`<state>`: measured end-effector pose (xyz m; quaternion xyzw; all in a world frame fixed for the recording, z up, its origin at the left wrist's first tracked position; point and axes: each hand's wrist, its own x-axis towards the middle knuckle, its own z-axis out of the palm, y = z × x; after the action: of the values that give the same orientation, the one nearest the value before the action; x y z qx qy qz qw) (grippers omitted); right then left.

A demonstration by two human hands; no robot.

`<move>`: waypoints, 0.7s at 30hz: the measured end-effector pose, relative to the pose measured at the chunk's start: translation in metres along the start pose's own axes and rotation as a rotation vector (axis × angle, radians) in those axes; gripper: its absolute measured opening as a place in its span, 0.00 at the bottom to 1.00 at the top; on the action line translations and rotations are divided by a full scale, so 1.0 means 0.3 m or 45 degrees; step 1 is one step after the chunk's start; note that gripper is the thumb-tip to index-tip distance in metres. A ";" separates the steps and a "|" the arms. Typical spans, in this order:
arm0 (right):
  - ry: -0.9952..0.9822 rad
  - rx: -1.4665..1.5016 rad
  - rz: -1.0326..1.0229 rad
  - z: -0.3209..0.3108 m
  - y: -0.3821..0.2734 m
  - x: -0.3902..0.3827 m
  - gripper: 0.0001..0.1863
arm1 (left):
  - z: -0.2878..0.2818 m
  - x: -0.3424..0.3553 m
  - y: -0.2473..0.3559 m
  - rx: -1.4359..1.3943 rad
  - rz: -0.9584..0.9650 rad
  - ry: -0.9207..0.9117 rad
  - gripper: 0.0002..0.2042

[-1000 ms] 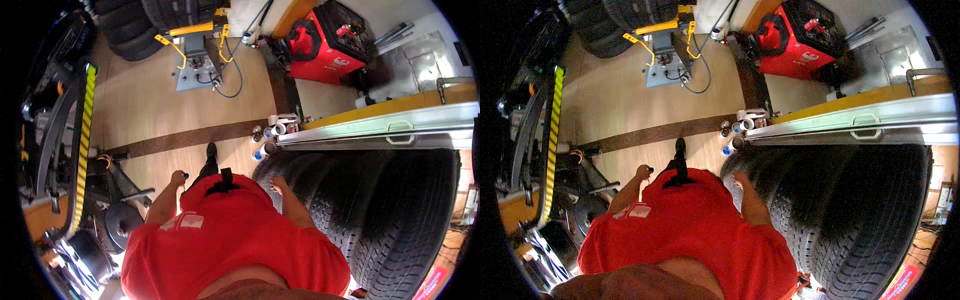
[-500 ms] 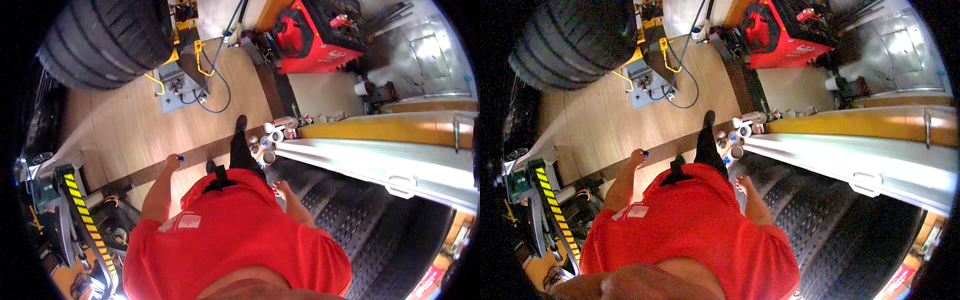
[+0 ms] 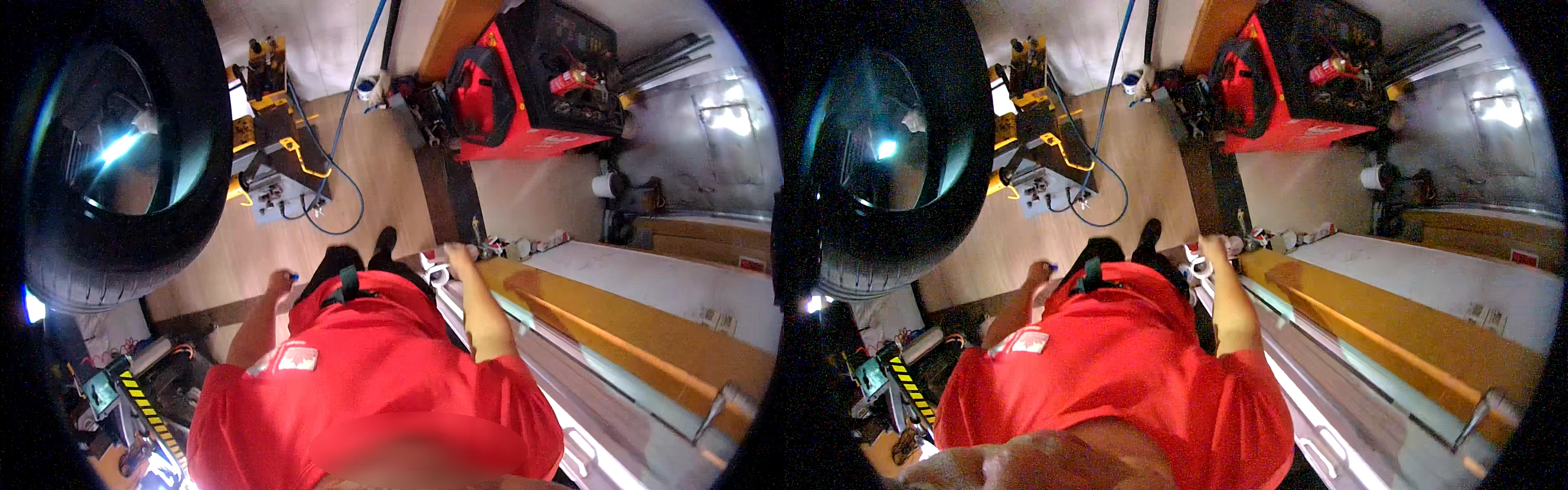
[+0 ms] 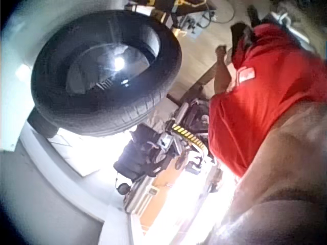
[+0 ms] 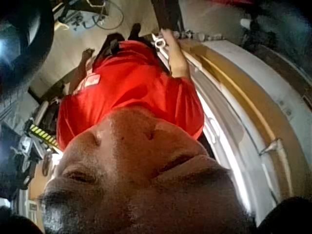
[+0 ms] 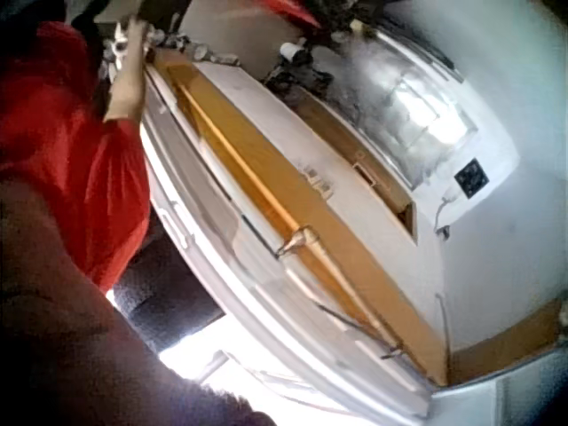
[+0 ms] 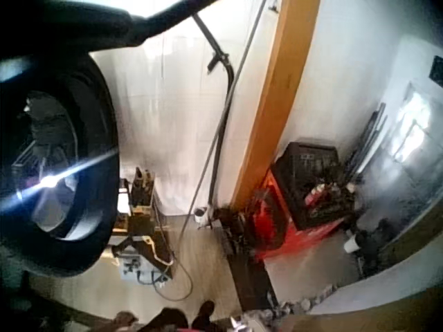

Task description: The person uses a power tool to buff the interior surface of a tire mounted on a stand. They walk to a workbench to retrieve a small part, then return to the tire and apply a component to the buffed area by hand.

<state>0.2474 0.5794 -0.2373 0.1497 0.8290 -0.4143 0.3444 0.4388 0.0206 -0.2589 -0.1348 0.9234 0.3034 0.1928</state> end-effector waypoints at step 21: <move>-0.939 0.016 -0.697 0.166 -1.754 0.305 0.15 | -0.867 0.805 1.027 -1.987 -0.101 0.340 0.15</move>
<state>-0.0767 0.2146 -0.0146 -0.2302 0.6575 -0.5208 0.4934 0.0399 0.0696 -0.0153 -0.2992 0.4537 0.8373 -0.0591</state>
